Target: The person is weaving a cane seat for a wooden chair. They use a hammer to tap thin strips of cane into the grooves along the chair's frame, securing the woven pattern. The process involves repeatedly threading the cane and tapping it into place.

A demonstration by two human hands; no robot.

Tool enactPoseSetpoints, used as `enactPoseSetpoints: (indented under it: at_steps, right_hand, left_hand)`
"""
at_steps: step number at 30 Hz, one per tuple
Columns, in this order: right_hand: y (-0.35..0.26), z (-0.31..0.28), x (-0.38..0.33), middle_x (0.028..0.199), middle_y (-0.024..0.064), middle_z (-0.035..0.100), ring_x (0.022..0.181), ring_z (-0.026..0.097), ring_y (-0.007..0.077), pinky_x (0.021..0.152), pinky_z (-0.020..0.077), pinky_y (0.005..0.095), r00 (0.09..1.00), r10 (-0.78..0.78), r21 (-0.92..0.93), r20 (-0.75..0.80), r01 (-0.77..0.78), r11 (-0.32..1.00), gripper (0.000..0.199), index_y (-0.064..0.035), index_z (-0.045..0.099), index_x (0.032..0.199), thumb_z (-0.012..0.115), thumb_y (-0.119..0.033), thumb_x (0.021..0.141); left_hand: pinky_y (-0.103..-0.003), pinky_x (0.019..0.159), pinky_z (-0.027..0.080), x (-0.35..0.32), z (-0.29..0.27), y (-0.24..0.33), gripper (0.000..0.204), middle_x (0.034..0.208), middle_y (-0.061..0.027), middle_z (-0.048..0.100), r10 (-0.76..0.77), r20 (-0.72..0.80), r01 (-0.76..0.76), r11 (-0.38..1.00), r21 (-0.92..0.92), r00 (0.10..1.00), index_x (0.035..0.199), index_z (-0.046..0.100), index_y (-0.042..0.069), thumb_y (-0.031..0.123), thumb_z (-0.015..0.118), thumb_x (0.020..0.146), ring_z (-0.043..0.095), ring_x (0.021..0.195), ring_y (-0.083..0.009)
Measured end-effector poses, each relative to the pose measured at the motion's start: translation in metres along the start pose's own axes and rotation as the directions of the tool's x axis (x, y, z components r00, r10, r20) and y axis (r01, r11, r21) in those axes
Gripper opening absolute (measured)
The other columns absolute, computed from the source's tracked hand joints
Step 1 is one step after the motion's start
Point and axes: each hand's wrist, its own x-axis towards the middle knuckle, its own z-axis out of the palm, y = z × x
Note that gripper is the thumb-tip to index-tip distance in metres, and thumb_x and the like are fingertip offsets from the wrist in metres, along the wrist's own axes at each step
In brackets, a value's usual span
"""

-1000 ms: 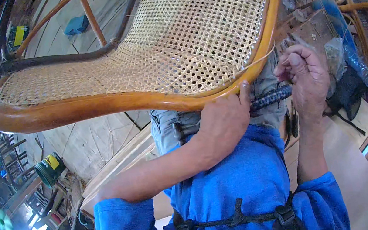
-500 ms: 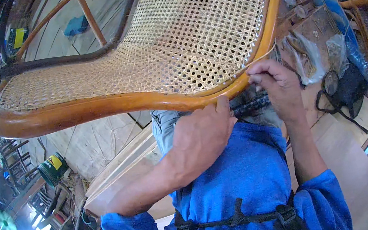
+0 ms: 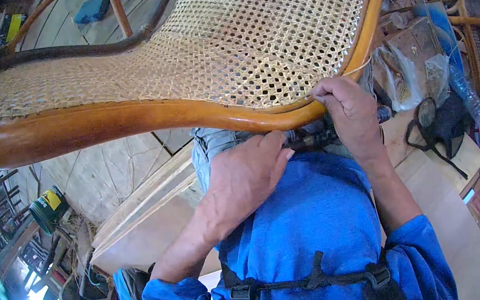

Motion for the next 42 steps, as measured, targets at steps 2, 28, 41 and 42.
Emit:
enactPoseSetpoints:
  at_steps: [2, 28, 41, 42]
  right_hand:
    - [0.000, 0.003, 0.000, 0.077, 0.0117, 0.059, 0.075, 0.059, 0.0285, 0.067, 0.0478, 0.0356, 1.000, -0.028, -0.047, -0.008, 0.027, 0.999, 0.010, -0.0046, 0.058, 0.086, 0.058, -0.001, 0.077]
    - [-0.001, -0.003, 0.006, 0.084, 0.0129, 0.061, 0.083, 0.059, 0.0301, 0.074, 0.0482, 0.0377, 0.969, -0.194, -0.319, 0.155, 0.235, 0.918, 0.015, -0.0031, 0.059, 0.088, 0.054, -0.001, 0.073]
    - [-0.010, 0.021, -0.002, 0.081, 0.0117, 0.059, 0.077, 0.057, 0.0290, 0.069, 0.0456, 0.0371, 0.996, -0.011, -0.227, -0.083, -0.008, 0.974, 0.012, -0.0045, 0.058, 0.087, 0.062, -0.004, 0.076]
    - [-0.012, 0.022, -0.003, 0.080, 0.0117, 0.059, 0.077, 0.057, 0.0291, 0.069, 0.0451, 0.0374, 0.994, -0.017, -0.228, -0.109, -0.008, 0.974, 0.012, -0.0043, 0.057, 0.087, 0.062, -0.004, 0.076]
  left_hand:
    - [-0.039, 0.060, 0.049, 0.001, -0.002, -0.001, 0.017, 0.076, -0.0128, 0.060, 0.003, 0.014, -0.003, 1.000, -0.011, 1.000, 0.091, 0.057, 0.006, 0.021, 0.059, 0.084, 0.061, 0.071, -0.0304]
    - [-0.039, 0.061, 0.049, 0.008, -0.003, -0.020, 0.016, 0.074, -0.0119, 0.059, 0.075, 0.112, -0.058, 0.988, -0.145, 0.991, 0.085, 0.057, 0.007, 0.022, 0.057, 0.085, 0.060, 0.070, -0.0308]
    - [-0.041, 0.060, 0.049, 0.008, -0.004, -0.023, 0.016, 0.075, -0.0133, 0.060, 0.093, 0.104, -0.074, 0.982, -0.174, 0.990, 0.086, 0.057, 0.006, 0.023, 0.058, 0.084, 0.061, 0.070, -0.0324]
    - [-0.041, 0.060, 0.049, 0.008, -0.005, -0.023, 0.017, 0.075, -0.0131, 0.060, 0.099, 0.110, -0.079, 0.982, -0.173, 0.989, 0.086, 0.057, 0.006, 0.023, 0.057, 0.085, 0.061, 0.070, -0.0324]
